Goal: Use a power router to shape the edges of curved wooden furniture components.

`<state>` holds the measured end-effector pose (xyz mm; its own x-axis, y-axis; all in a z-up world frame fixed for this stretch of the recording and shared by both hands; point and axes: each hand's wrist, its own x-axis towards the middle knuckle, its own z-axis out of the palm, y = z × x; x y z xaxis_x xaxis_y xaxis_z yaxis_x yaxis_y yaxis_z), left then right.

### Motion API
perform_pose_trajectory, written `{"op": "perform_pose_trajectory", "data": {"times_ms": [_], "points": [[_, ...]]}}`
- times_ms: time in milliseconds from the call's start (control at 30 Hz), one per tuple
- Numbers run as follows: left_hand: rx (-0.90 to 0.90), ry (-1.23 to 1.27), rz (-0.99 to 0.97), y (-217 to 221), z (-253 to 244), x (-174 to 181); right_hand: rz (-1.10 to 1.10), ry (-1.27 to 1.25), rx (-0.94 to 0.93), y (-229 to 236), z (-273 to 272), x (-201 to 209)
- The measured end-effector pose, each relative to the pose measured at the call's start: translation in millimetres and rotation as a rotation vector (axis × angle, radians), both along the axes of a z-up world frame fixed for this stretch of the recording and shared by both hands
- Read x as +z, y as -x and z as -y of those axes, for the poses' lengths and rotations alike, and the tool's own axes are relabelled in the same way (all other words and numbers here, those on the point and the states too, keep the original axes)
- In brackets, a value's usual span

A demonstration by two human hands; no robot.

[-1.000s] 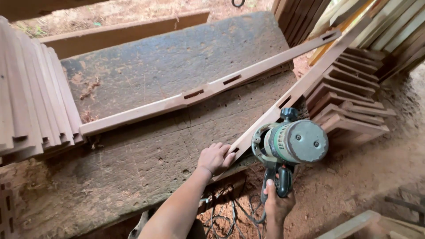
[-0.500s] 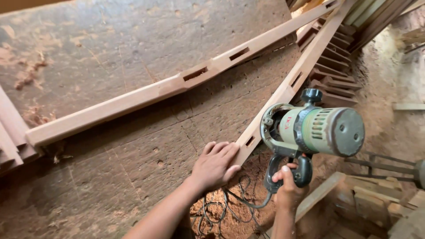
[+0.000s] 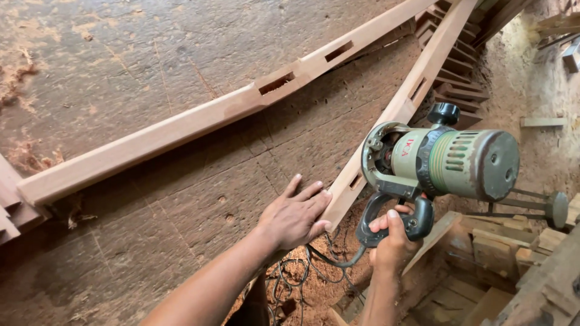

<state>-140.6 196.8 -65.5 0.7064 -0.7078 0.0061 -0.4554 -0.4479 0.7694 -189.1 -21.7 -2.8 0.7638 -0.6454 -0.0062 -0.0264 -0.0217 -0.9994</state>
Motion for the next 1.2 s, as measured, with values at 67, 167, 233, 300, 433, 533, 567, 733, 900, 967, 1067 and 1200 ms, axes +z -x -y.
{"op": "perform_pose_trajectory", "data": {"times_ms": [67,167,233,300,433,533,567,733,900,967,1067,1200], "points": [[-0.002,0.003,0.011,-0.7,0.7,-1.8,0.012,0.006,0.017,-0.7,-8.3,2.7],[0.001,0.004,0.004,-0.6,0.7,-3.1,-0.008,0.009,0.006,1.4,-21.6,7.4],[0.004,0.007,0.000,0.1,0.6,-4.6,-0.035,-0.009,-0.002,9.0,-22.9,3.5],[0.008,0.012,-0.005,1.0,1.4,-7.1,-0.064,-0.026,-0.010,17.5,-24.3,-1.0],[0.025,0.037,0.007,3.7,3.4,-12.0,-0.026,-0.088,0.018,33.4,-36.2,-1.4],[0.027,0.041,0.010,3.8,2.7,-9.9,-0.054,-0.072,-0.006,45.0,-49.8,2.7],[0.025,0.039,0.012,3.3,1.7,-8.8,-0.060,-0.081,-0.019,49.0,-54.4,3.3],[-0.025,-0.033,0.103,-0.2,-6.6,-1.9,-0.052,-0.067,-0.005,76.2,-68.0,1.5],[-0.012,-0.187,0.188,6.6,2.9,-10.1,-0.031,-0.085,0.011,99.4,-76.0,-4.5],[0.013,-0.180,0.180,8.3,4.7,-12.6,-0.063,-0.014,-0.001,107.9,-82.4,-4.6],[0.017,-0.171,0.171,8.6,6.2,-13.3,-0.067,-0.011,-0.006,118.1,-92.0,-4.4],[0.005,-0.191,0.163,5.9,0.5,-4.3,-0.040,-0.056,-0.008,131.5,-105.3,-3.8]]}}
